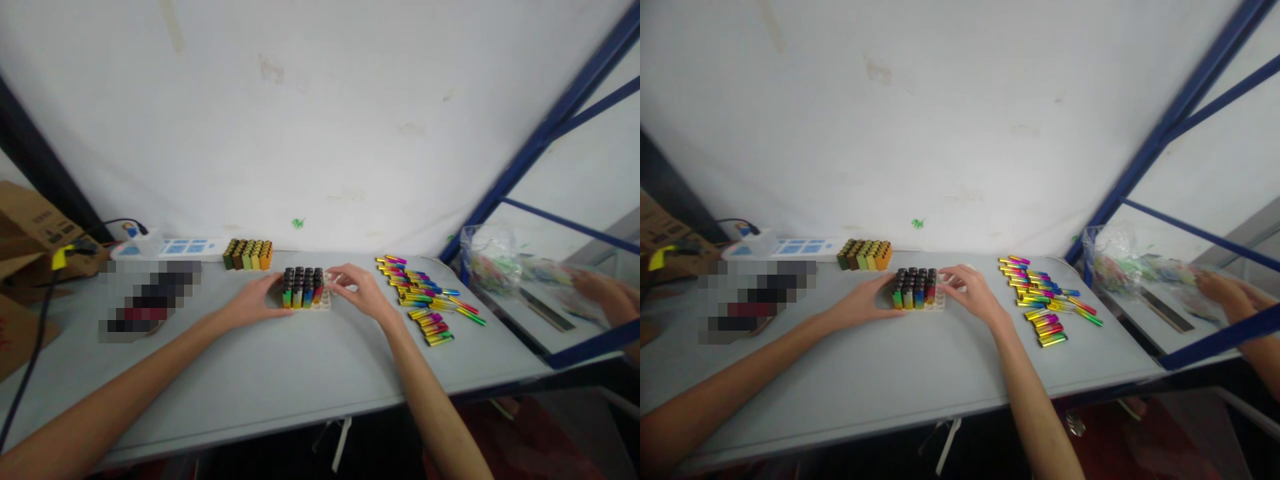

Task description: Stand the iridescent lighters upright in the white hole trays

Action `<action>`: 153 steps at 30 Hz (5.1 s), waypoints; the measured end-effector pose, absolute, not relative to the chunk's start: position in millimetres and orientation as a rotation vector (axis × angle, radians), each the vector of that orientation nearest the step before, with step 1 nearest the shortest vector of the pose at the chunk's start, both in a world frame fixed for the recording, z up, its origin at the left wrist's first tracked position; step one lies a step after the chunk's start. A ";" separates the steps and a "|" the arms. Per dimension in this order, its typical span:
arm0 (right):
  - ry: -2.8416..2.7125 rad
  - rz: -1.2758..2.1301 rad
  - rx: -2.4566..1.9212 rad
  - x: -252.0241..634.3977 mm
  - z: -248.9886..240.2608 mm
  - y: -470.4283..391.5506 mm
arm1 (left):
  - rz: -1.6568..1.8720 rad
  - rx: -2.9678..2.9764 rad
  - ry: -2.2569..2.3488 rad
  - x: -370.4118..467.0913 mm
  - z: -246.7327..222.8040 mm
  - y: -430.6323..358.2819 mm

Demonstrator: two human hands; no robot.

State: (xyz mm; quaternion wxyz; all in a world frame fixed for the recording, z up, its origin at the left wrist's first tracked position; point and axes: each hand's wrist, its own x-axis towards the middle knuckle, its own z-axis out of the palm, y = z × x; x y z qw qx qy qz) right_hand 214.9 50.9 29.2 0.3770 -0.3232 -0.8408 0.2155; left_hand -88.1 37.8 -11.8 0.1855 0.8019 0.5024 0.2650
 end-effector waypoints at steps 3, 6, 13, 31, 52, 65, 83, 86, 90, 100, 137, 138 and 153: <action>-2.082 0.439 -0.965 251.0 36.1 58.9 | 0.750 2.246 1.418 -88.7 -11.2 37.9; -2.108 0.253 -1.180 303.7 44.7 55.7 | 0.774 2.252 1.426 -89.6 -12.6 39.0; -2.132 -0.075 -1.427 410.7 18.2 -9.8 | 0.784 2.263 1.463 -87.2 -10.0 39.4; -2.336 -0.291 -1.775 374.0 -16.2 5.1 | 0.714 2.300 1.507 -88.5 -8.9 39.5; -2.057 -0.497 -1.788 370.7 -20.1 67.0 | 0.807 2.297 1.431 -93.0 -21.4 46.1; -1.673 -0.083 -1.799 325.8 30.1 70.4 | 0.783 2.261 1.452 -90.3 -16.6 42.8; -1.930 0.819 -1.024 228.4 0.5 77.3 | 0.851 2.251 1.338 -89.1 -17.8 39.8; -2.010 0.651 -1.011 228.3 2.4 74.4 | 0.853 2.247 1.340 -89.2 -17.8 39.4; -2.121 0.668 -0.947 225.0 8.6 65.7 | 0.820 2.256 1.365 -90.0 -17.5 39.9; -1.968 0.974 -0.882 209.2 3.4 55.0 | 0.790 2.325 1.364 -90.4 -19.2 39.7; -2.100 0.312 -0.972 195.6 0.0 43.1 | 0.765 2.303 1.386 -89.2 -18.1 39.3; -2.115 0.286 -0.983 195.2 -0.8 43.3 | 0.766 2.303 1.386 -89.2 -18.2 39.3; -2.218 0.184 -1.097 185.9 0.2 39.6 | 0.822 2.247 1.353 -88.5 -14.3 38.4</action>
